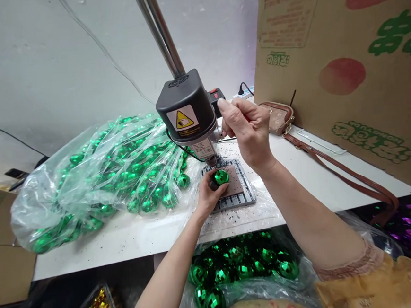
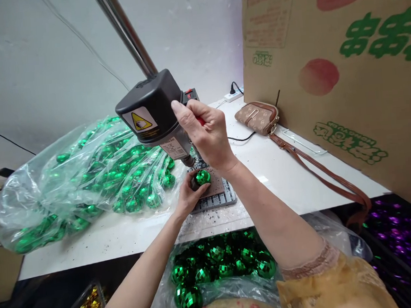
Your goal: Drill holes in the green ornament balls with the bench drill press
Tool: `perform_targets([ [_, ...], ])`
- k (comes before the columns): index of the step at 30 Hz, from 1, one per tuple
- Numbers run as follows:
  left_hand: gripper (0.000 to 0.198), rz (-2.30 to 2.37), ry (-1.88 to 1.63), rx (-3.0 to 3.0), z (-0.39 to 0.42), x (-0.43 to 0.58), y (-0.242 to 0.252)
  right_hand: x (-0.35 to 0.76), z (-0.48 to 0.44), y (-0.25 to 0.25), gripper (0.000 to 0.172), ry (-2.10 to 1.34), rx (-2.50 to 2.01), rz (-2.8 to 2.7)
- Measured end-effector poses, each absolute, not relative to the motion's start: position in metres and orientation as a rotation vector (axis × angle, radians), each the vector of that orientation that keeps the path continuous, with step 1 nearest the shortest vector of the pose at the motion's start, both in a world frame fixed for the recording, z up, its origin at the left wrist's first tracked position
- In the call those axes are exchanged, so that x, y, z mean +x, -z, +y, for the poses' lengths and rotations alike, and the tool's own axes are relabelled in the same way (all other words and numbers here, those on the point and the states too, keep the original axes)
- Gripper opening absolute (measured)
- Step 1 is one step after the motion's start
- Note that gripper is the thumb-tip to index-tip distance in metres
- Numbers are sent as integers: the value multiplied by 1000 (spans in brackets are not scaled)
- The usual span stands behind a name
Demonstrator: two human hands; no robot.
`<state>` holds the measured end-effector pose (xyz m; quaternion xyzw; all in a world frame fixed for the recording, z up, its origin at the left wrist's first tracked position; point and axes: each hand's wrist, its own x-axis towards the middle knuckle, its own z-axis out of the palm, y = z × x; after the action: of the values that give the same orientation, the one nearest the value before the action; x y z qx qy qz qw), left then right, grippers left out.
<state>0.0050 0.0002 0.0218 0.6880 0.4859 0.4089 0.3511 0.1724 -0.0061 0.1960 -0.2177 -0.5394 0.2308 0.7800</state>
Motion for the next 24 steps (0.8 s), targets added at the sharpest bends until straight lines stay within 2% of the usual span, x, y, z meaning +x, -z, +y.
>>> perform_targets([
  [9, 56, 1235, -1086, 1760, -1, 6, -17, 170, -11, -167, 48, -342, -386, -1176],
  [24, 53, 1161, -1141, 1800, -2, 6, -15, 168, -2, -149, 52, -150, -300, -1181],
])
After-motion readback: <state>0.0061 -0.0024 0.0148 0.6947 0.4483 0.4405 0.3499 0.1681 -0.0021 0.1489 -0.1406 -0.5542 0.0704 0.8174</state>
